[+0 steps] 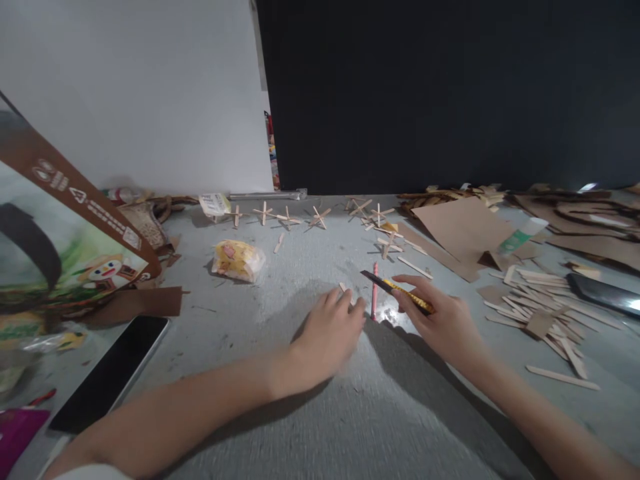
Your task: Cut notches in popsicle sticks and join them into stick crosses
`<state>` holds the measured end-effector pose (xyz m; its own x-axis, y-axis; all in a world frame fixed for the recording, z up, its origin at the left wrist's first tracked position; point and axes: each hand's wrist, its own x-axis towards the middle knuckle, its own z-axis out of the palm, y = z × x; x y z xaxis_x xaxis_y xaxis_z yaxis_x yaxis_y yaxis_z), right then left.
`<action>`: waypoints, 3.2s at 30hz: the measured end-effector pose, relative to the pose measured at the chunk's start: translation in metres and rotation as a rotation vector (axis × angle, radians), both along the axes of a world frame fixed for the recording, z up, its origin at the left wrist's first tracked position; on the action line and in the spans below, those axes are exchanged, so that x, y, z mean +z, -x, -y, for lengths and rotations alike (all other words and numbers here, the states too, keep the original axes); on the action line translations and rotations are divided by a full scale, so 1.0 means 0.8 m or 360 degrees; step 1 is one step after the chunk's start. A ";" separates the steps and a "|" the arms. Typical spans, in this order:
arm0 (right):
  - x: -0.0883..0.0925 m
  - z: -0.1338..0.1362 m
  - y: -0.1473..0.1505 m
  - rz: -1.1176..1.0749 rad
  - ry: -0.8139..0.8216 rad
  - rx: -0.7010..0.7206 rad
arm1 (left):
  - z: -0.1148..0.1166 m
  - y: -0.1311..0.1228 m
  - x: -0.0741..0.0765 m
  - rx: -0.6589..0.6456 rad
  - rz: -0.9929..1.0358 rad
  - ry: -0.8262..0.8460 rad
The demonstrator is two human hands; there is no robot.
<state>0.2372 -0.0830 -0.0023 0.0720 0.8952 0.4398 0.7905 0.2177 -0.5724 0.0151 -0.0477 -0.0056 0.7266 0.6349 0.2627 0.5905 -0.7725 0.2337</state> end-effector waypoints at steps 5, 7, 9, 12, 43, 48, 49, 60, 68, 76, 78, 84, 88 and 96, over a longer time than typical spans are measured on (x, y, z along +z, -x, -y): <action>-0.001 0.000 0.002 0.0005 -0.0002 -0.0037 | -0.054 0.012 -0.008 -0.0109 0.0211 0.0091; 0.000 -0.001 0.002 0.0013 0.0016 -0.0039 | -0.074 0.018 -0.012 -0.0153 0.0287 0.0145; 0.000 -0.001 0.003 0.0012 0.0034 -0.0023 | -0.087 0.022 -0.017 -0.0252 0.0293 0.0228; -0.001 -0.001 0.003 0.0004 0.0041 -0.0008 | -0.095 0.025 -0.022 -0.0195 0.0311 0.0327; -0.012 -0.005 0.012 -0.0100 0.0119 0.0004 | -0.085 0.016 -0.013 -0.0051 -0.0035 0.0417; -0.013 -0.005 0.029 -0.0277 0.0259 -0.0010 | -0.075 0.014 -0.008 -0.0087 0.0077 0.0454; -0.014 -0.006 0.032 -0.0301 0.0271 -0.0002 | -0.072 0.012 -0.007 -0.0079 0.0139 0.0510; -0.030 -0.014 0.035 -0.0318 0.0202 0.0150 | -0.061 -0.001 -0.009 0.0030 0.0589 0.1149; -0.033 -0.020 0.035 -0.0344 0.0261 0.0168 | -0.065 -0.002 -0.015 0.0069 0.0657 0.1124; -0.030 -0.021 0.035 -0.0260 0.0339 0.0212 | -0.061 -0.001 -0.014 0.0056 0.0671 0.1170; -0.030 -0.021 0.036 -0.0256 0.0341 0.0184 | -0.059 -0.002 -0.016 0.0063 0.0731 0.1152; -0.032 -0.023 0.046 -0.0264 0.0335 0.0097 | -0.053 -0.003 -0.019 0.0175 0.0812 0.1049; -0.033 -0.022 0.053 -0.0301 0.0328 0.0029 | -0.046 -0.004 -0.016 0.0275 0.0776 0.0888; -0.029 -0.015 0.061 -0.0411 0.0301 -0.0017 | -0.030 -0.006 -0.009 0.0311 0.0842 0.0820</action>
<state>0.1885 -0.0712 -0.0258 0.1693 0.9579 0.2319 0.6155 0.0811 -0.7839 0.0202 -0.0241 -0.0132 0.4481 0.8756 0.1802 0.4143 -0.3820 0.8261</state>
